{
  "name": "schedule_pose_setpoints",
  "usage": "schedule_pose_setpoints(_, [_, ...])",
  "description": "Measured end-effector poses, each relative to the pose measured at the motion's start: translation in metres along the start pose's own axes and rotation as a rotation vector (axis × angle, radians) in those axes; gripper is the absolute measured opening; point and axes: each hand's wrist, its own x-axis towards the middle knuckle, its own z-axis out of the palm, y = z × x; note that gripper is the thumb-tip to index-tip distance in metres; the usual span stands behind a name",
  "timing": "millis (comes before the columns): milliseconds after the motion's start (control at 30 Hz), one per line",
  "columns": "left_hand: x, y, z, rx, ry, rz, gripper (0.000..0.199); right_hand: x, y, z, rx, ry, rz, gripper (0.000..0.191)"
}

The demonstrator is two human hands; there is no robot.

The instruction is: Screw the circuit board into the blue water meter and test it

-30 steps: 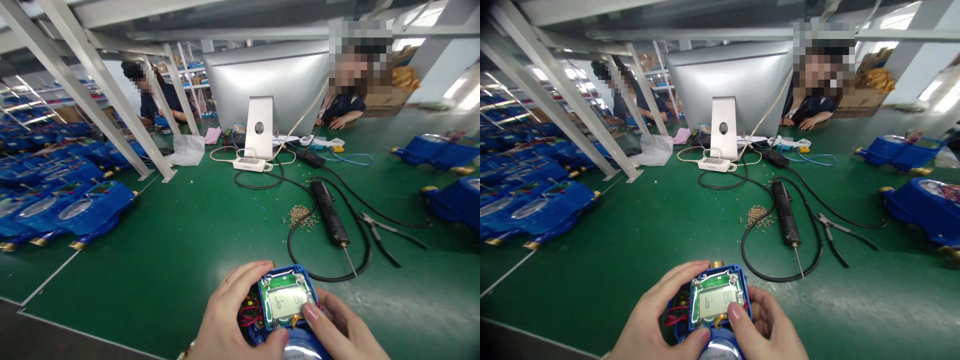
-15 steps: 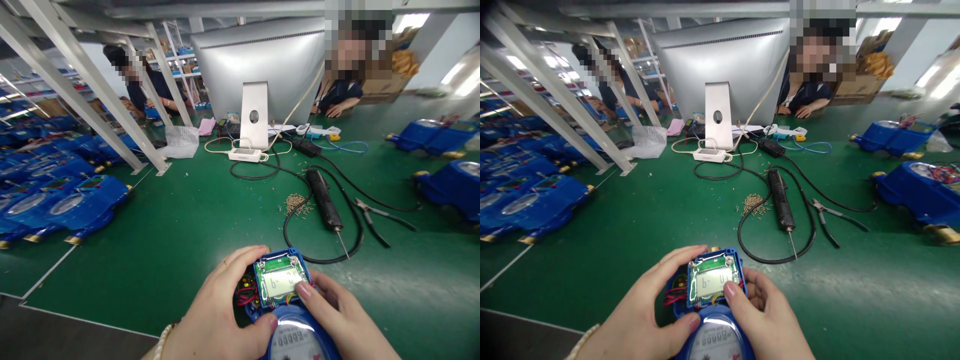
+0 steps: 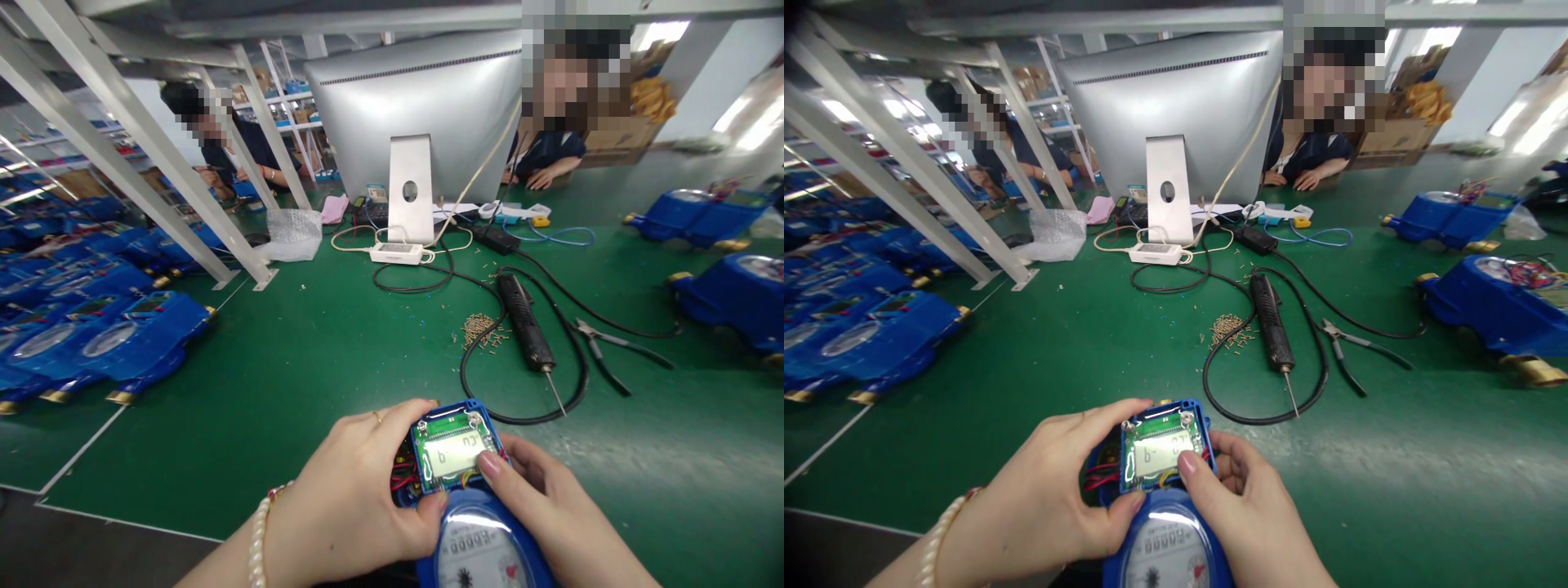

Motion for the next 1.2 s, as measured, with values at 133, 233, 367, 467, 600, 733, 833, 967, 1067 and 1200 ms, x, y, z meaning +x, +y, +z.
schedule_pose_setpoints(133, [0.006, 0.001, -0.014, -0.018, -0.149, 0.0, 0.059, -0.001, -0.004, -0.001, -0.015, -0.021, 0.031, 0.068])
schedule_pose_setpoints(233, [0.007, 0.001, -0.025, -0.012, -0.227, 0.035, 0.062, -0.002, -0.009, 0.0, -0.063, -0.019, 0.062, 0.074])
schedule_pose_setpoints(367, [0.005, 0.001, -0.03, 0.011, -0.24, 0.077, 0.064, -0.002, -0.016, 0.002, -0.109, 0.015, 0.091, 0.076])
schedule_pose_setpoints(467, [0.004, 0.003, -0.028, 0.056, -0.217, 0.074, 0.064, -0.001, -0.016, 0.003, -0.128, 0.031, 0.076, 0.074])
schedule_pose_setpoints(600, [0.005, 0.006, -0.023, 0.096, -0.188, 0.046, 0.064, -0.002, -0.014, 0.002, -0.098, 0.01, 0.068, 0.074])
schedule_pose_setpoints(733, [0.007, 0.006, -0.016, 0.08, -0.134, 0.034, 0.053, -0.002, -0.012, 0.002, -0.096, 0.037, 0.069, 0.079])
schedule_pose_setpoints(833, [0.008, 0.004, -0.012, 0.098, -0.075, 0.1, 0.055, -0.002, -0.008, 0.002, -0.103, 0.026, 0.039, 0.079])
schedule_pose_setpoints(967, [0.009, 0.0, -0.01, 0.107, -0.049, 0.192, 0.058, -0.003, 0.001, -0.008, -0.231, 0.007, -0.107, 0.073])
schedule_pose_setpoints(1067, [0.01, -0.001, -0.01, 0.122, -0.052, 0.199, 0.057, -0.004, -0.005, -0.022, -0.526, 0.167, -0.339, 0.075])
schedule_pose_setpoints(1200, [0.01, 0.0, -0.009, 0.15, -0.037, 0.202, 0.058, -0.001, -0.032, -0.033, -0.815, -0.077, -0.644, 0.07])
